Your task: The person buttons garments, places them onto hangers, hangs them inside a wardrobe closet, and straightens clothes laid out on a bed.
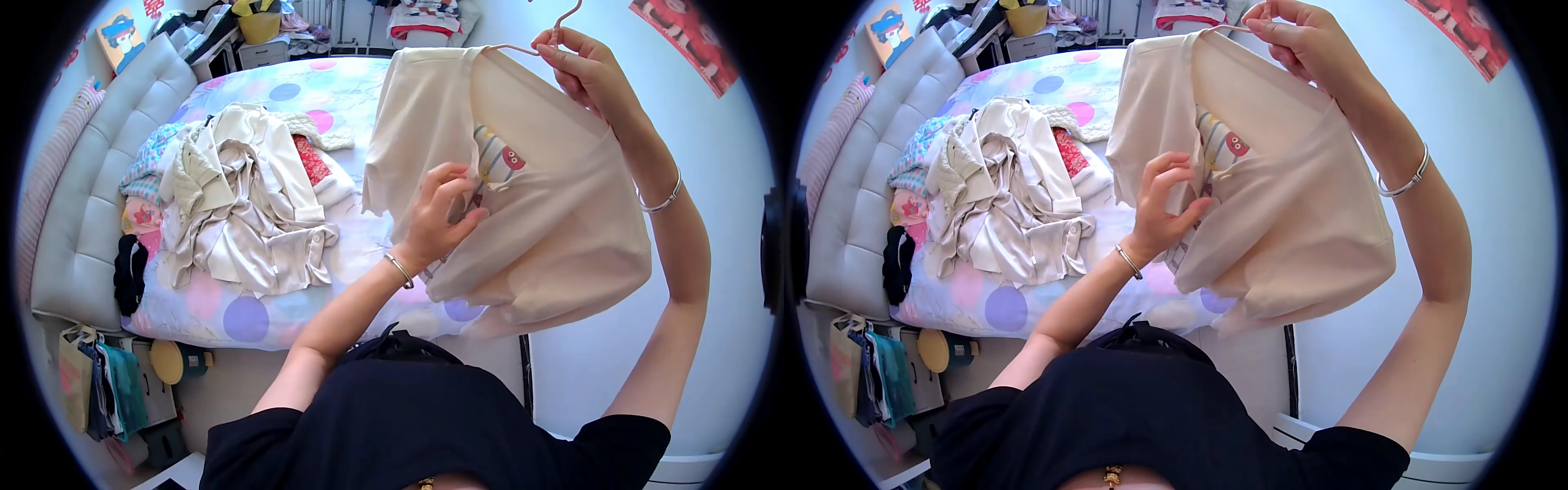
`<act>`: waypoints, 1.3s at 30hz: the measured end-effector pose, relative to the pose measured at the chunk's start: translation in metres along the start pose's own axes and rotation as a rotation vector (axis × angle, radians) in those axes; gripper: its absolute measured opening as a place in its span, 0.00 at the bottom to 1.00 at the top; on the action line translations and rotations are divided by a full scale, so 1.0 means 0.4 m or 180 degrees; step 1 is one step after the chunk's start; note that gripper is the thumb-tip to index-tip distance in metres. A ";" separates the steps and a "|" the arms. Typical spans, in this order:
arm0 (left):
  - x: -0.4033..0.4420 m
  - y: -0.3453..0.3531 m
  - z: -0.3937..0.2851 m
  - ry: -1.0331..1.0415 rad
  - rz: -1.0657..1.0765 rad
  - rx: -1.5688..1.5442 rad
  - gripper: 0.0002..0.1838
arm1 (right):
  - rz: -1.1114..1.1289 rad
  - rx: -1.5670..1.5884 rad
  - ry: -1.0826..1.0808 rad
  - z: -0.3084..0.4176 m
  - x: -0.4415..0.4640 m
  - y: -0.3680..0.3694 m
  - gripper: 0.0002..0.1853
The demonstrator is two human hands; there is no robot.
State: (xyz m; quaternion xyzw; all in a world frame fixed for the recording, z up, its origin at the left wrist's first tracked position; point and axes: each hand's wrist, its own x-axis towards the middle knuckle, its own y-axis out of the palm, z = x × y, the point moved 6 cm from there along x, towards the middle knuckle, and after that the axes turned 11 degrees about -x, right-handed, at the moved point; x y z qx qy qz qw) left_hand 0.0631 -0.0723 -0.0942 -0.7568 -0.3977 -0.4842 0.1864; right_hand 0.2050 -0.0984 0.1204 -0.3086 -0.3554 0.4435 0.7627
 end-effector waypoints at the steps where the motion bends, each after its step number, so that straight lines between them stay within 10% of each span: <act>1: 0.001 0.006 -0.003 -0.0138 0.0037 0.0018 0.25 | -0.0015 0.0016 0.0020 0.001 0.000 0.005 0.10; 17: 0.056 -0.027 0.031 -0.0576 -0.0368 0.0167 0.07 | 0.0021 0.0718 0.0193 -0.025 0.032 0.045 0.11; 25: -0.024 -0.047 0.156 -0.2389 -0.1659 -0.2763 0.07 | 0.0134 0.1029 0.0236 -0.024 0.053 0.059 0.12; 39: -0.010 -0.104 0.094 -0.1967 -0.0875 -0.2106 0.06 | 0.0315 0.1335 0.0361 -0.040 0.079 0.106 0.13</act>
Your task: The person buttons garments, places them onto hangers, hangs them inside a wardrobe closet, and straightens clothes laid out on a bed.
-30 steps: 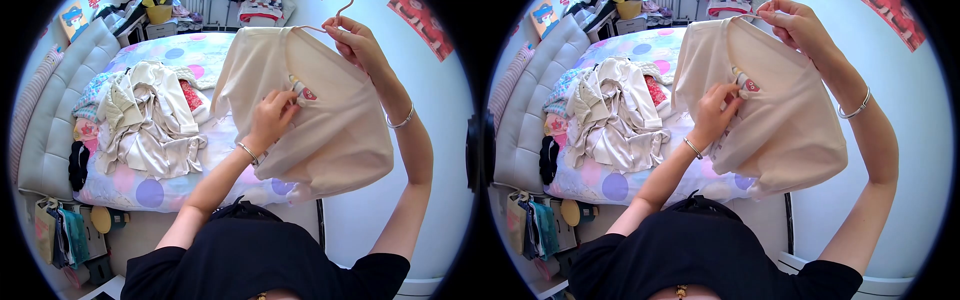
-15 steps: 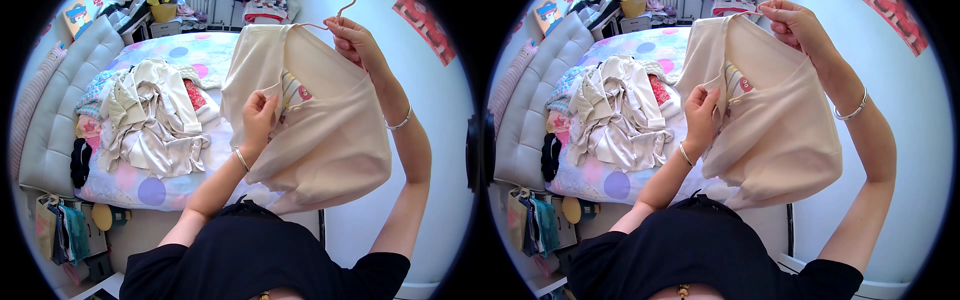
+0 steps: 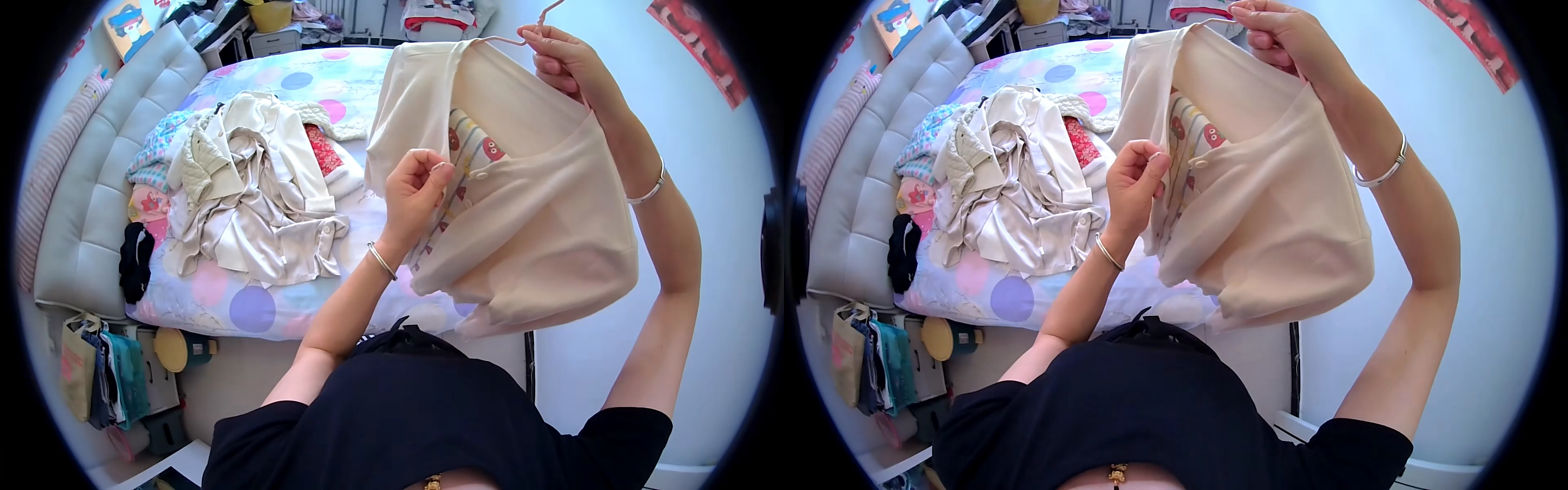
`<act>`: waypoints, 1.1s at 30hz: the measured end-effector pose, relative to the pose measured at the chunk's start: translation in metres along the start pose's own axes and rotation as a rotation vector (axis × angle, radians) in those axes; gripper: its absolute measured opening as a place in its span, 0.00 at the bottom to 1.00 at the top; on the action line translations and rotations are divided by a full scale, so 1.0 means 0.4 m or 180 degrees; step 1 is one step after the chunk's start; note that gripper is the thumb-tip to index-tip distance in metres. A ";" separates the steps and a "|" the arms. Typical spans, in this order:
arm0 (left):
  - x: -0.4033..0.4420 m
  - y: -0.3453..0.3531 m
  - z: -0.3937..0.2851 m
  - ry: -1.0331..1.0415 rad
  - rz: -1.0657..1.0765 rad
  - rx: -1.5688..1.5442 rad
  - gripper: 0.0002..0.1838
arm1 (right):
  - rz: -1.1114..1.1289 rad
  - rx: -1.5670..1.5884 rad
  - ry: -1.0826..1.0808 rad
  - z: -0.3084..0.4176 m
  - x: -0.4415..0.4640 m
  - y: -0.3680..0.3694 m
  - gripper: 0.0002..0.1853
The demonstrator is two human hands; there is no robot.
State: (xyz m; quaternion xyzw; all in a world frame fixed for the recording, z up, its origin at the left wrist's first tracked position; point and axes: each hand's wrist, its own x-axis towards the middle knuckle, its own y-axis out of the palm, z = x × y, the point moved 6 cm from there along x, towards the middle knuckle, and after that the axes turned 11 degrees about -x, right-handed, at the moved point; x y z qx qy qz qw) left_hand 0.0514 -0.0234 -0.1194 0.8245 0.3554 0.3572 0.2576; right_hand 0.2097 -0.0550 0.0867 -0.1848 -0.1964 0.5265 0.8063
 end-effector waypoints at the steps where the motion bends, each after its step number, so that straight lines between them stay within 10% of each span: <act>1: 0.000 0.000 -0.001 0.0017 -0.0049 0.0064 0.05 | 0.0026 -0.0022 -0.0045 0.004 0.000 0.005 0.13; 23: -0.050 0.009 -0.031 0.0166 0.0031 0.0389 0.10 | 0.0306 -0.0483 -0.0147 0.006 -0.030 0.042 0.16; 27: -0.101 0.096 -0.171 0.1140 0.1707 0.2124 0.20 | 0.0637 -0.0682 -0.0100 0.002 -0.115 0.071 0.17; 28: -0.104 0.063 -0.231 0.2427 0.1470 0.2858 0.25 | 0.0533 -0.0859 -0.0112 0.008 -0.147 0.073 0.13; 30: -0.053 -0.149 -0.278 0.2467 0.0194 0.3000 0.45 | 0.0479 -0.0954 -0.0120 0.018 -0.209 0.070 0.13; 33: 0.097 -0.292 -0.320 0.1401 0.0561 0.2418 0.52 | 0.0392 -0.1060 -0.0247 -0.022 -0.269 0.041 0.12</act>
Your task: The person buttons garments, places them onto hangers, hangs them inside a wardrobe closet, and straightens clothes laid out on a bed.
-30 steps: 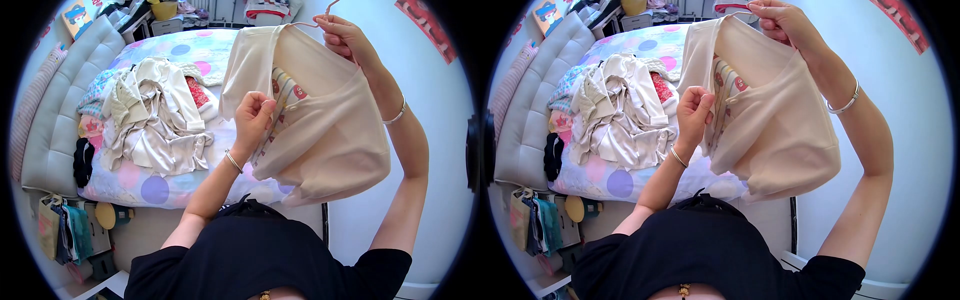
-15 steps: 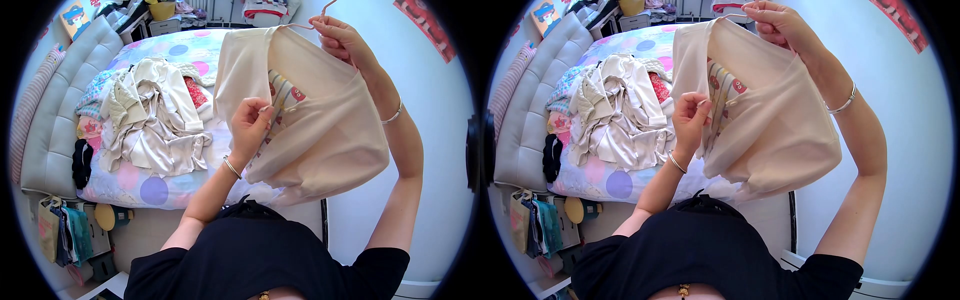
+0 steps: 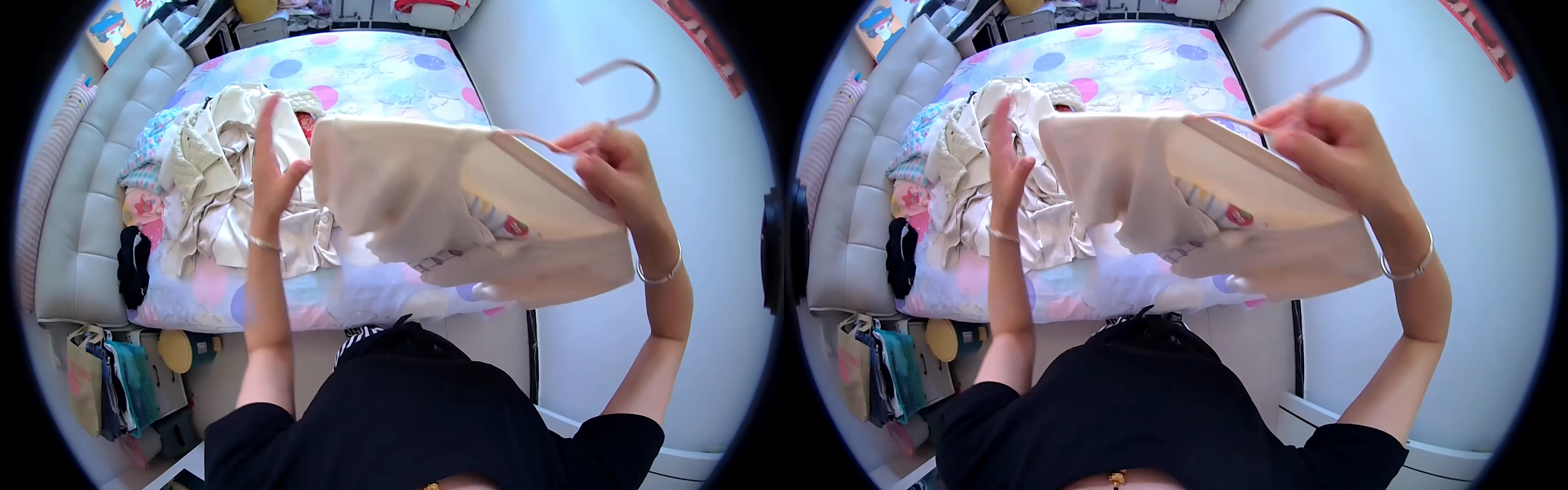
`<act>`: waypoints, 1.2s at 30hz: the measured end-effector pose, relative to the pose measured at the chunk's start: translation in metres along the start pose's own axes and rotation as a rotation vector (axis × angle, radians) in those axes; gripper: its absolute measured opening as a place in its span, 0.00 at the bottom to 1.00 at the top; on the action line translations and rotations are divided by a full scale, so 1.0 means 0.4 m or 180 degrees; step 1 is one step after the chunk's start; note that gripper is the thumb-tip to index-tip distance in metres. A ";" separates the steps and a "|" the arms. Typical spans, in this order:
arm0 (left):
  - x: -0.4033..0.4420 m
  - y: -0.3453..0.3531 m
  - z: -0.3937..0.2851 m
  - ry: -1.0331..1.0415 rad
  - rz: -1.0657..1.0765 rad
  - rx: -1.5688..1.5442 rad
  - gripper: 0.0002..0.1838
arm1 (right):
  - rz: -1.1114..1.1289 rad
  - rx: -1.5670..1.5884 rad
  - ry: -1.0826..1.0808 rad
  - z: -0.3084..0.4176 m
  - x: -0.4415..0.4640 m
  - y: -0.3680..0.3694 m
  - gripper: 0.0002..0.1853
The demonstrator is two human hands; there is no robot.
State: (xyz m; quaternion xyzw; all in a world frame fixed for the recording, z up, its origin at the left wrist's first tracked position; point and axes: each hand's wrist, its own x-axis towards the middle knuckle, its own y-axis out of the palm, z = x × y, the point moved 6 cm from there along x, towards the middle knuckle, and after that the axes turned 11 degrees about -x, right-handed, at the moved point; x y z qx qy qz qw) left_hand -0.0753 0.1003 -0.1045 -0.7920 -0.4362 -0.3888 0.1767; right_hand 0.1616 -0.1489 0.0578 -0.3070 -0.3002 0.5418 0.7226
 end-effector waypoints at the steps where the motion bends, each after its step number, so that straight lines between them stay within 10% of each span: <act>1: -0.014 -0.007 0.067 -0.0554 0.0549 0.0029 0.53 | -0.0017 -0.0006 0.0017 -0.020 -0.026 -0.008 0.12; 5: -0.259 0.087 0.188 -0.2789 0.2437 -0.1013 0.36 | -0.0350 0.0149 0.0166 -0.060 -0.157 -0.037 0.12; 8: -0.410 0.145 0.133 -0.2802 0.3226 -0.1192 0.23 | -0.0843 0.0114 0.0754 -0.110 -0.279 -0.090 0.18; 19: -0.516 0.020 0.038 -0.4184 0.2471 -0.2497 0.13 | -0.0371 0.0550 0.1088 -0.450 -0.219 -0.182 0.13; 25: -0.576 -0.049 0.392 -0.5177 0.0613 -0.0465 0.22 | 0.0820 0.0029 0.0899 -0.893 0.422 0.248 0.17; 28: -0.588 -0.012 0.596 -0.4301 0.1102 0.1059 0.26 | -0.0511 -0.0546 0.0070 -1.144 0.580 0.435 0.15; 30: -0.567 0.052 0.608 -0.1502 0.1597 0.3435 0.22 | -0.0994 -0.0449 0.0141 -1.240 0.527 0.579 0.13; 34: -0.886 0.196 0.672 -0.3907 0.1206 0.1426 0.16 | -0.0275 0.0121 0.1205 -1.264 0.127 0.917 0.07; 36: -1.058 0.284 0.671 -0.4033 0.1384 0.1078 0.14 | 0.0504 -0.0166 0.1609 -1.240 -0.069 1.011 0.07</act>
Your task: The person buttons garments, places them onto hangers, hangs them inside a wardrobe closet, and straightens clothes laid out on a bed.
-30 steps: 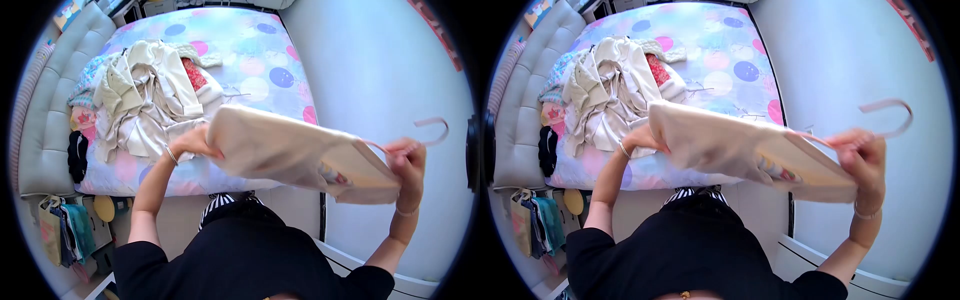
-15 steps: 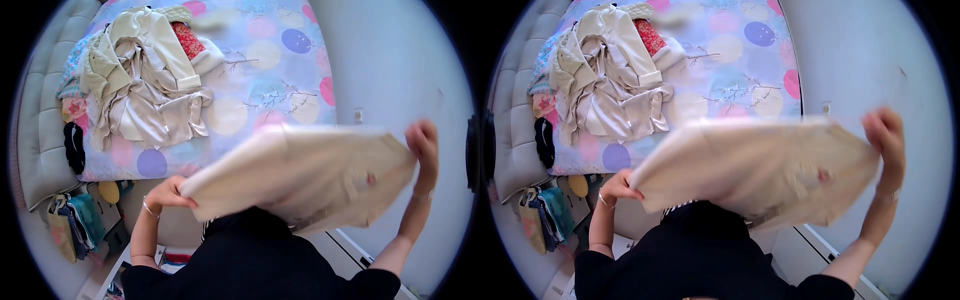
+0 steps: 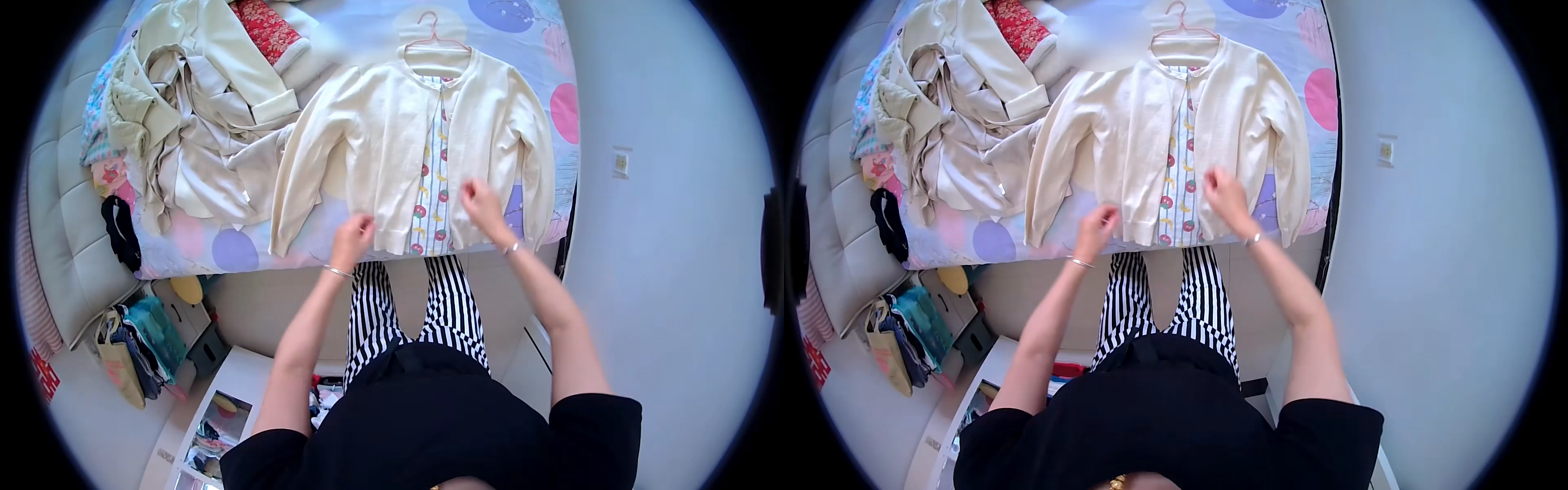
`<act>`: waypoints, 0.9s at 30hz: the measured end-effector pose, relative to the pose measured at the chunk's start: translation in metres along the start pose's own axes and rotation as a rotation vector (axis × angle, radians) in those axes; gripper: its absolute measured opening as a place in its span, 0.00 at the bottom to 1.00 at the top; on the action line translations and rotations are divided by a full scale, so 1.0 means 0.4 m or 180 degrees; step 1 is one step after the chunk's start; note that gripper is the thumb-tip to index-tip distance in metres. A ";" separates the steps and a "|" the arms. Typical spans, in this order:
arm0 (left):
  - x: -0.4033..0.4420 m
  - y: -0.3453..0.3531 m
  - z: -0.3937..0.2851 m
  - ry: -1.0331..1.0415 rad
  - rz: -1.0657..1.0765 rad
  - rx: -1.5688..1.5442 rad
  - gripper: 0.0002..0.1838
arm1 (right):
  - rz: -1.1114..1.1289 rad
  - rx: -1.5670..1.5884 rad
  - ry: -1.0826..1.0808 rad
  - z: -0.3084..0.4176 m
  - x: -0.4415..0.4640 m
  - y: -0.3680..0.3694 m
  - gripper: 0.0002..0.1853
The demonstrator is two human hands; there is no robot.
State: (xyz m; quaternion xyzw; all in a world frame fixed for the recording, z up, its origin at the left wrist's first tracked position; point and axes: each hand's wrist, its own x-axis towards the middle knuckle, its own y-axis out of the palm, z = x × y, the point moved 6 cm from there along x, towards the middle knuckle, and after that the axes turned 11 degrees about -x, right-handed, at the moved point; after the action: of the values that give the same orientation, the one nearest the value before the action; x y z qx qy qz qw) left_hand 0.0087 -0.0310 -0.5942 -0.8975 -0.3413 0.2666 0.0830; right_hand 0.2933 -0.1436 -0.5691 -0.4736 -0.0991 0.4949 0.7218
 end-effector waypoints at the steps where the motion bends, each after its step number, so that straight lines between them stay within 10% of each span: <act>1: -0.002 0.054 0.012 -0.0064 -0.0074 -0.0123 0.16 | 0.0125 -0.0027 0.0077 -0.033 -0.048 0.050 0.09; 10: 0.088 0.221 0.087 -0.0160 -0.0326 0.0939 0.21 | -0.0180 -0.0852 0.0456 -0.186 -0.102 0.229 0.20; 20: 0.044 0.100 -0.059 -0.0750 0.0030 -0.1313 0.15 | 0.0100 0.3302 0.1536 -0.207 -0.142 -0.002 0.16; 27: 0.043 0.246 0.043 -0.1055 0.0299 0.0261 0.16 | -0.0046 0.1213 0.1509 -0.337 -0.184 0.068 0.24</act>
State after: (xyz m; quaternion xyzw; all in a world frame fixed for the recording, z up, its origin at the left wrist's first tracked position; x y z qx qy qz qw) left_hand 0.0661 -0.0943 -0.6487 -0.8521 -0.2969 0.4282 0.0496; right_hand 0.3228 -0.2804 -0.6383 -0.4313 0.1633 0.3751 0.8041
